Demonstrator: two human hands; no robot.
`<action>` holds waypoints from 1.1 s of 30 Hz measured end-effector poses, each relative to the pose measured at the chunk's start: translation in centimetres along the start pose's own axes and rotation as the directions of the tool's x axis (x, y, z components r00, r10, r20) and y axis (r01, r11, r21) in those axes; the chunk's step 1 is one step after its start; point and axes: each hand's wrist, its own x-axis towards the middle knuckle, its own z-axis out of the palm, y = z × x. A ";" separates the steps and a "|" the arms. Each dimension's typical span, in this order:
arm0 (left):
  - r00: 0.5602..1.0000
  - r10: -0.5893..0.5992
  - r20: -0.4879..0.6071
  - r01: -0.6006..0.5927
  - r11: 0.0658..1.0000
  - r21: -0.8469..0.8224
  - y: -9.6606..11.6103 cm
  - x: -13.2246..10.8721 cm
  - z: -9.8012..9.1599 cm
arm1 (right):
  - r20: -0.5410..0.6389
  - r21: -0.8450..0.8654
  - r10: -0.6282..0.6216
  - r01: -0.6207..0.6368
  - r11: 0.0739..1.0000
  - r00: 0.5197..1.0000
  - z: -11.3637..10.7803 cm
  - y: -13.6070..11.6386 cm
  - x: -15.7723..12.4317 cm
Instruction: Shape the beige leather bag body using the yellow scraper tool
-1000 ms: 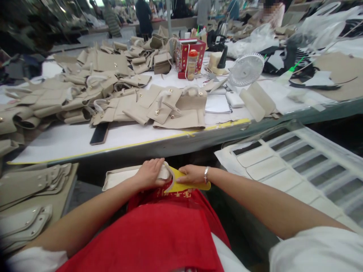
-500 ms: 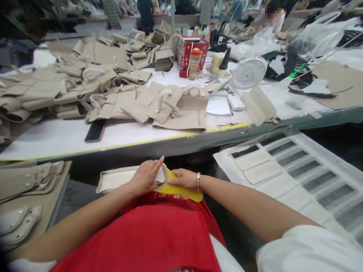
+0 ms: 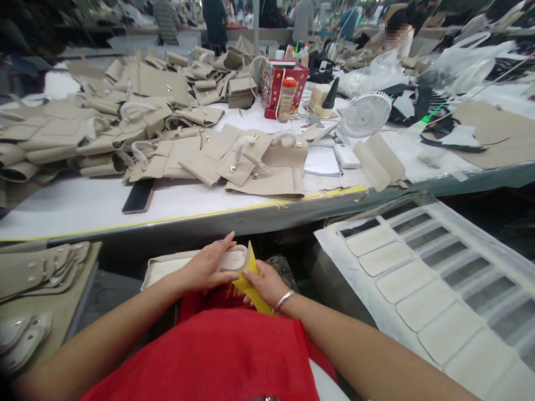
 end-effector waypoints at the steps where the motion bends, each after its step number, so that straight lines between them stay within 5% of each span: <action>1: 0.997 -0.067 -0.022 0.068 0.997 0.022 0.6 0.6 0.3 | -0.049 0.012 -0.008 0.009 1.000 0.999 0.5 0.2 -0.2; 3: 0.984 -0.162 -0.072 0.170 0.978 0.120 1.7 1.8 1.3 | -0.120 0.027 -0.015 0.018 0.999 0.993 1.3 0.4 -0.5; 7: 0.982 -0.152 -0.113 0.177 0.947 0.268 3.0 3.4 3.1 | -0.163 0.080 0.023 -0.010 0.997 0.986 2.1 0.5 -0.7; 12: 0.973 -0.198 -0.115 0.223 0.935 0.276 3.3 4.5 3.1 | -0.266 0.184 0.085 -0.036 0.982 0.960 2.4 0.2 -0.3; 18: 0.958 -0.281 -0.047 0.285 0.954 0.095 1.9 3.8 1.2 | 0.050 0.272 0.073 -0.084 0.958 0.996 -0.1 -0.5 -1.9; 20: 0.964 -0.255 -0.077 0.256 0.967 -0.003 0.9 2.6 0.4 | 0.056 0.389 -0.032 0.008 0.921 0.998 -1.2 -1.5 -2.6; 22: 0.976 -0.197 -0.095 0.196 0.980 -0.019 0.3 1.2 0.1 | -0.074 0.501 -0.193 0.204 0.841 0.978 -1.8 -2.9 -2.6; 26: 0.996 -0.051 -0.077 0.062 0.988 0.140 0.4 -0.7 0.9 | -0.350 0.490 -0.373 0.508 0.708 0.859 -1.0 -6.0 0.1; 30: 0.995 -0.004 -0.100 0.029 0.970 0.242 0.8 -1.2 1.9 | -0.460 0.383 -0.426 0.607 0.696 0.779 1.0 -7.2 3.8; 33: 0.994 0.020 -0.103 0.009 0.961 0.275 0.6 -1.1 2.2 | -0.466 0.341 -0.416 0.592 0.730 0.781 1.9 -6.5 5.7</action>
